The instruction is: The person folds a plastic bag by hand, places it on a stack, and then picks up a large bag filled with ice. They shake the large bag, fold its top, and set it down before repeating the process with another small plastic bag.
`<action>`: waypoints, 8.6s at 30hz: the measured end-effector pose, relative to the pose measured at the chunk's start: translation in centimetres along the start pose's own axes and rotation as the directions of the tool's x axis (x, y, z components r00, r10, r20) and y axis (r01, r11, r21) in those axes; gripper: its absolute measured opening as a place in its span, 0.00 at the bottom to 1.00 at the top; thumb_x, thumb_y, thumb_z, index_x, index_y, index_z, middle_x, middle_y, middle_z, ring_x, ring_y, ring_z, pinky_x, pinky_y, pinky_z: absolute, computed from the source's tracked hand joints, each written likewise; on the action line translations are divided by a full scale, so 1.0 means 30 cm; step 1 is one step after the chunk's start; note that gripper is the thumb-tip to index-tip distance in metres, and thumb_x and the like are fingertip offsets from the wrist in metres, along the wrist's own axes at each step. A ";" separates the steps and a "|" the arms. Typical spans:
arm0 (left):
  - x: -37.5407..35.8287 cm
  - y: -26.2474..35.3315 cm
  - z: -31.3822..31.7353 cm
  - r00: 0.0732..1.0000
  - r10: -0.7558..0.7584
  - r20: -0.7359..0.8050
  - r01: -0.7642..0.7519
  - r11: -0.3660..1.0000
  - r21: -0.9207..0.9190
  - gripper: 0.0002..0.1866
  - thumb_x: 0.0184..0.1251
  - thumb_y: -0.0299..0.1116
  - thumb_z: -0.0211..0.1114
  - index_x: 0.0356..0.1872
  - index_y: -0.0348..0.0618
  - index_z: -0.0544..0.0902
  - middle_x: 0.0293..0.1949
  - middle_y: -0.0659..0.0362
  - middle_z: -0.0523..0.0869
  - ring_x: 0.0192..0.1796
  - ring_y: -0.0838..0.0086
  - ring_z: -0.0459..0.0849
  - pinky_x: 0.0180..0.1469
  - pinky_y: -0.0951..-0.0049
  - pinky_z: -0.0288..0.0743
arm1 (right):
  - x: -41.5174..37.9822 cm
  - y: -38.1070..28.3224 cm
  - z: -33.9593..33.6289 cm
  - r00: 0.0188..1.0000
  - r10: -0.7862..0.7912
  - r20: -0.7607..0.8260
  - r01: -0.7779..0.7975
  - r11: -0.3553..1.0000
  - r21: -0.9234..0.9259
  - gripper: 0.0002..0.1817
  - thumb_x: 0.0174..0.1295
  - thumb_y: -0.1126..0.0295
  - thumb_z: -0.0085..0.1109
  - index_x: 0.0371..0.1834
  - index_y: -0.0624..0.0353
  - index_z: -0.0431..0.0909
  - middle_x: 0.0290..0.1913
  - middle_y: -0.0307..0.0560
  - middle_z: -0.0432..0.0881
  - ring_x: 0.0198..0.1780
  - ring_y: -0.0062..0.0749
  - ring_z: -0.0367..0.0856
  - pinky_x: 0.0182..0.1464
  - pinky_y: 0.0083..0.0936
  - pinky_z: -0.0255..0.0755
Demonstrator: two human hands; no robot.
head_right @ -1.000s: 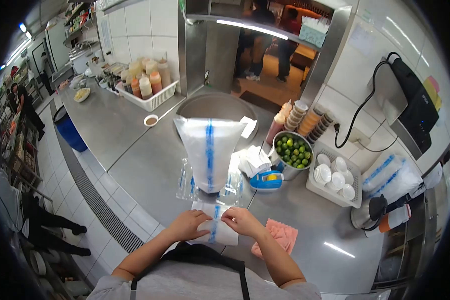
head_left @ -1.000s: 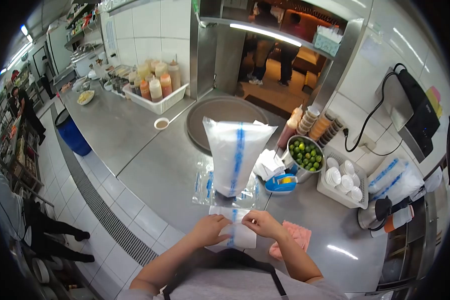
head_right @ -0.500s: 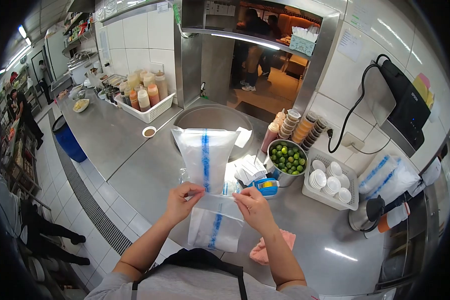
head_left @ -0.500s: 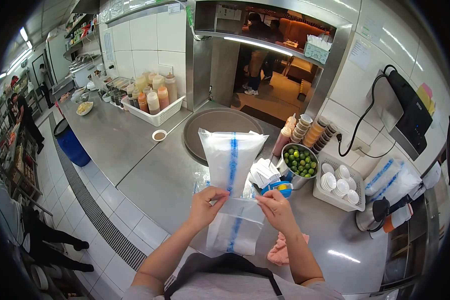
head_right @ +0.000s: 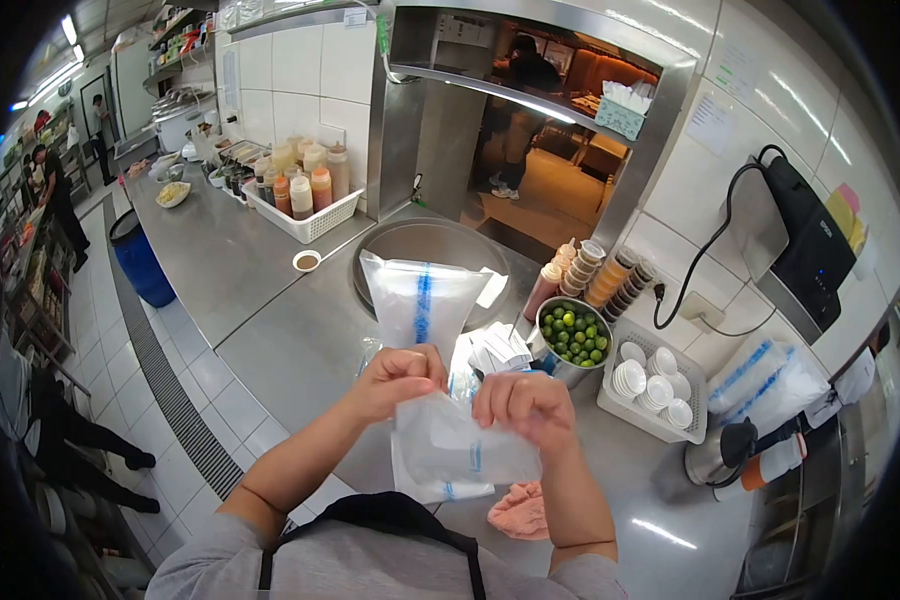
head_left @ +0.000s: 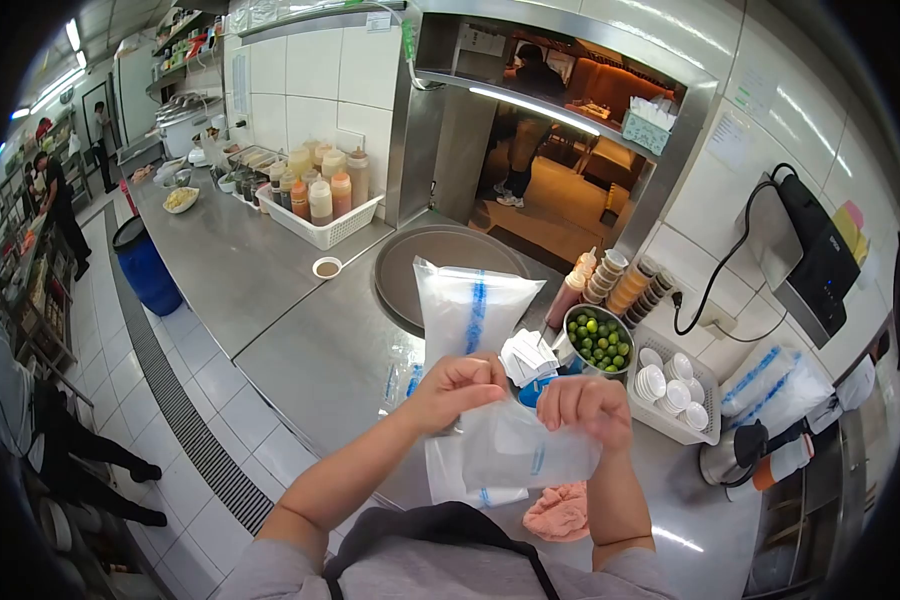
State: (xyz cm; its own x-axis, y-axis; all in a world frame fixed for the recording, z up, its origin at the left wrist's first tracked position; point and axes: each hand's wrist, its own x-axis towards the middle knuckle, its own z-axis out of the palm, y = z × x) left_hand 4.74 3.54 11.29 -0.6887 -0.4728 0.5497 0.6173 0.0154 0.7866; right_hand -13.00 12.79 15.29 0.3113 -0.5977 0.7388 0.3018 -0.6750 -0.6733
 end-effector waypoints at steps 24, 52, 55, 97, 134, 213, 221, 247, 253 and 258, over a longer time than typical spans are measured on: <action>0.195 0.138 -0.248 0.854 0.370 -0.364 0.260 0.302 0.917 0.08 0.59 0.35 0.62 0.27 0.42 0.79 0.24 0.64 0.79 0.22 0.83 0.74 0.22 0.83 0.65 | 0.278 0.074 -0.201 0.590 0.410 -0.695 -0.705 0.682 -0.195 0.03 0.53 0.74 0.56 0.29 0.61 0.77 0.23 0.39 0.77 0.20 0.18 0.75 0.18 0.13 0.65; -0.134 -0.181 -0.433 0.579 -0.652 -0.490 0.533 0.757 -0.378 0.08 0.61 0.32 0.54 0.34 0.37 0.75 0.30 0.59 0.78 0.26 0.81 0.77 0.21 0.87 0.69 | -0.200 0.474 -0.184 0.264 0.715 -0.648 -0.772 0.559 0.302 0.12 0.54 0.64 0.57 0.38 0.58 0.74 0.35 0.40 0.74 0.37 0.28 0.75 0.35 0.22 0.70; -0.097 -0.101 -0.415 0.683 -0.546 -0.485 0.553 0.820 -0.145 0.13 0.59 0.37 0.57 0.42 0.41 0.74 0.36 0.61 0.78 0.35 0.78 0.78 0.33 0.80 0.71 | -0.202 0.456 -0.182 0.335 0.636 -0.695 -0.745 0.631 0.218 0.20 0.53 0.62 0.60 0.48 0.55 0.71 0.41 0.39 0.73 0.44 0.26 0.73 0.43 0.29 0.70; -0.475 -0.319 -0.060 0.955 -0.287 0.074 0.052 0.405 0.913 0.21 0.46 0.32 0.69 0.44 0.38 0.75 0.43 0.55 0.77 0.51 0.63 0.74 0.51 0.63 0.67 | -0.588 0.281 0.005 0.781 0.551 -0.293 -0.566 0.429 -0.704 0.08 0.44 0.74 0.64 0.30 0.55 0.80 0.35 0.40 0.76 0.41 0.32 0.74 0.43 0.27 0.69; -0.389 -0.244 -0.135 0.647 -0.567 -0.510 0.720 0.675 0.163 0.15 0.52 0.32 0.67 0.41 0.38 0.78 0.26 0.58 0.83 0.30 0.76 0.79 0.36 0.76 0.72 | -0.401 0.180 0.127 0.576 0.231 -0.784 -0.730 0.578 -0.366 0.07 0.50 0.72 0.56 0.33 0.60 0.75 0.33 0.41 0.76 0.28 0.28 0.73 0.31 0.24 0.68; -0.169 0.122 -0.058 0.986 -0.146 -0.079 0.162 0.946 0.282 0.13 0.57 0.30 0.63 0.17 0.41 0.70 0.29 0.62 0.72 0.33 0.81 0.68 0.36 0.81 0.60 | 0.055 0.033 0.198 0.995 0.061 0.077 -0.066 0.996 0.058 0.03 0.46 0.80 0.57 0.22 0.64 0.72 0.21 0.42 0.74 0.23 0.32 0.73 0.29 0.26 0.67; -0.201 0.139 -0.014 0.986 0.133 -0.103 -0.168 0.783 -0.599 0.14 0.56 0.27 0.59 0.13 0.41 0.67 0.22 0.59 0.73 0.25 0.75 0.69 0.30 0.77 0.62 | 0.031 0.060 0.191 0.985 0.162 -0.062 -0.109 0.857 0.503 0.02 0.50 0.82 0.56 0.26 0.67 0.74 0.20 0.41 0.73 0.20 0.22 0.70 0.23 0.18 0.67; 0.205 0.167 -0.288 0.755 -0.329 -0.568 0.503 0.845 0.180 0.10 0.59 0.33 0.60 0.33 0.35 0.79 0.32 0.54 0.80 0.28 0.73 0.81 0.27 0.73 0.76 | 0.235 0.206 -0.289 0.525 0.741 -0.420 -0.712 0.652 0.262 0.06 0.60 0.70 0.51 0.30 0.61 0.75 0.25 0.38 0.76 0.21 0.15 0.72 0.18 0.13 0.65; 0.208 0.135 -0.371 0.693 -0.616 -0.375 0.558 0.787 -0.263 0.10 0.63 0.31 0.54 0.37 0.33 0.75 0.33 0.53 0.80 0.32 0.70 0.82 0.34 0.66 0.80 | 0.199 0.250 -0.275 0.551 0.759 -0.348 -0.631 0.651 0.421 0.06 0.62 0.73 0.45 0.34 0.61 0.73 0.30 0.42 0.78 0.29 0.24 0.80 0.28 0.20 0.77; 0.178 0.049 -0.443 0.697 -0.656 -0.290 0.487 0.730 -0.479 0.12 0.66 0.29 0.46 0.42 0.31 0.74 0.37 0.50 0.81 0.36 0.66 0.82 0.41 0.65 0.80 | 0.167 0.296 -0.258 0.540 0.784 -0.305 -0.541 0.601 0.588 0.09 0.60 0.74 0.46 0.38 0.66 0.74 0.33 0.47 0.80 0.33 0.28 0.81 0.35 0.23 0.78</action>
State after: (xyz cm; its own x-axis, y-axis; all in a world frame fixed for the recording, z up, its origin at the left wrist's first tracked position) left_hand 7.03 -10.68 11.65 -0.7747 -0.5949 -0.2141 0.2971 -0.6415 0.7073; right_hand -15.74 0.46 13.23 0.1297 -0.9843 -0.1200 0.5432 0.1718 -0.8218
